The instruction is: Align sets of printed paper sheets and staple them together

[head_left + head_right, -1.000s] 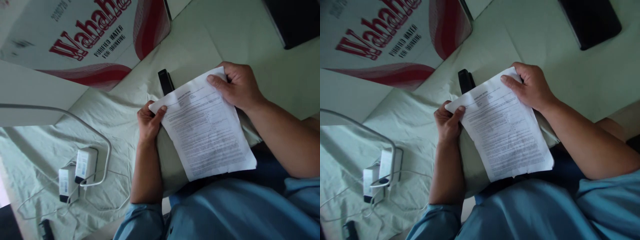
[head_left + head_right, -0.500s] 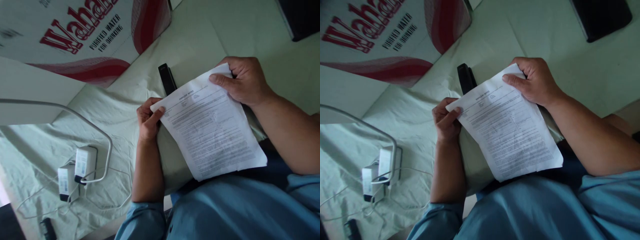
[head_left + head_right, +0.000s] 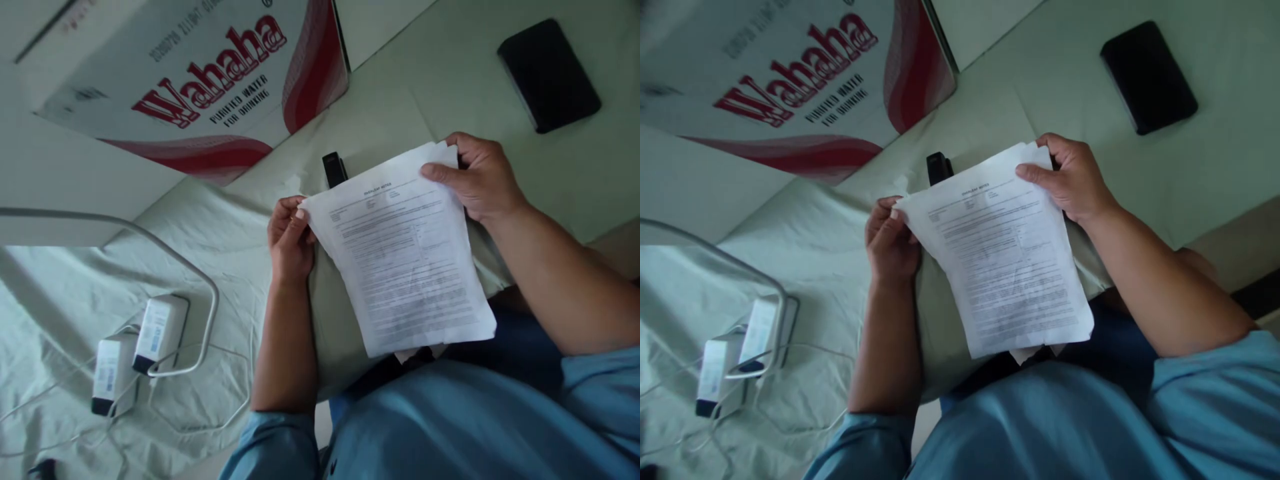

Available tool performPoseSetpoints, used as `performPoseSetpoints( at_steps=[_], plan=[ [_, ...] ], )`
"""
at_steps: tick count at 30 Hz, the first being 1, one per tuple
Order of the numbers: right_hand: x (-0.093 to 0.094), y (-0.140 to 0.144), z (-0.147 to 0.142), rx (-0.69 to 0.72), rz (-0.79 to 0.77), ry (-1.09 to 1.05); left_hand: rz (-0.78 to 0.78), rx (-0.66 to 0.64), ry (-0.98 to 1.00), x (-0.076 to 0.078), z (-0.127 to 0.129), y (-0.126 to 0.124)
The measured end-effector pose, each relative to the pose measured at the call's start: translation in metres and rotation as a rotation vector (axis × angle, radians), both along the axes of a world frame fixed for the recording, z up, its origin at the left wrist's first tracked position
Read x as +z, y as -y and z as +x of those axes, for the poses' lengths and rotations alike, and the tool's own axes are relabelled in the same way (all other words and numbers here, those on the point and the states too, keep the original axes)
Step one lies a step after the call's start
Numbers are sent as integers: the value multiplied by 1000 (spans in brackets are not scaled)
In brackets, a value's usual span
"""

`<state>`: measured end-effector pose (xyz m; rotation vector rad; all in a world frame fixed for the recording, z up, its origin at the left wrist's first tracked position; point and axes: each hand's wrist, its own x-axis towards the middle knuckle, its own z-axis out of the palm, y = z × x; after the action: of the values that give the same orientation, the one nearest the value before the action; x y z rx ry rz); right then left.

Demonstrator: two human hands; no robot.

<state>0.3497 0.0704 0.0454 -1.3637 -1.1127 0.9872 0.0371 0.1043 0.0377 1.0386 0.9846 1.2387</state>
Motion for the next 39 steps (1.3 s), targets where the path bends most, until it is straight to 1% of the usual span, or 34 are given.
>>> performPoseSetpoints(
  at_steps=[3, 6, 10, 12, 13, 17, 20, 22, 25, 28, 30, 34, 39],
  plan=[
    [-2, -5, 3, -52, 29, -13, -22, -51, -37, -2, -1, 1],
    [-4, -8, 5, -51, 39, 31, 16, -85, -122, -9, -1, 1],
    [-4, -8, 12, -24, 39, 213, 65, -31, -156, -16, -1, 0],
    [-4, -8, 17, -53, 63, 305, 72, 4, -154, -17, -1, 0],
    [-4, -9, 21, -73, 84, 318, 78, 25, -139, -16, 0, 0],
    [-4, -10, 27, -144, 157, 187, 111, 104, -70, -14, 3, 2],
    [-1, -9, 23, -116, 121, 145, 125, 113, -140, -14, 2, 5],
    [1, -7, 17, -73, 110, 174, 130, 103, -188, -15, 1, 7],
    [2, -4, 9, -35, 116, 239, 93, 50, -199, -20, -2, 8],
    [2, -3, 5, -15, 120, 270, 42, -14, -193, -26, -5, 8],
    [2, -3, 4, -20, 137, 275, 44, -41, -206, -30, -6, 8],
    [3, -4, 1, -38, 148, 289, 57, -50, -234, -33, -9, 8],
    [4, -4, -2, -36, 153, 292, 13, -53, -207, -32, -9, 8]
  ],
)
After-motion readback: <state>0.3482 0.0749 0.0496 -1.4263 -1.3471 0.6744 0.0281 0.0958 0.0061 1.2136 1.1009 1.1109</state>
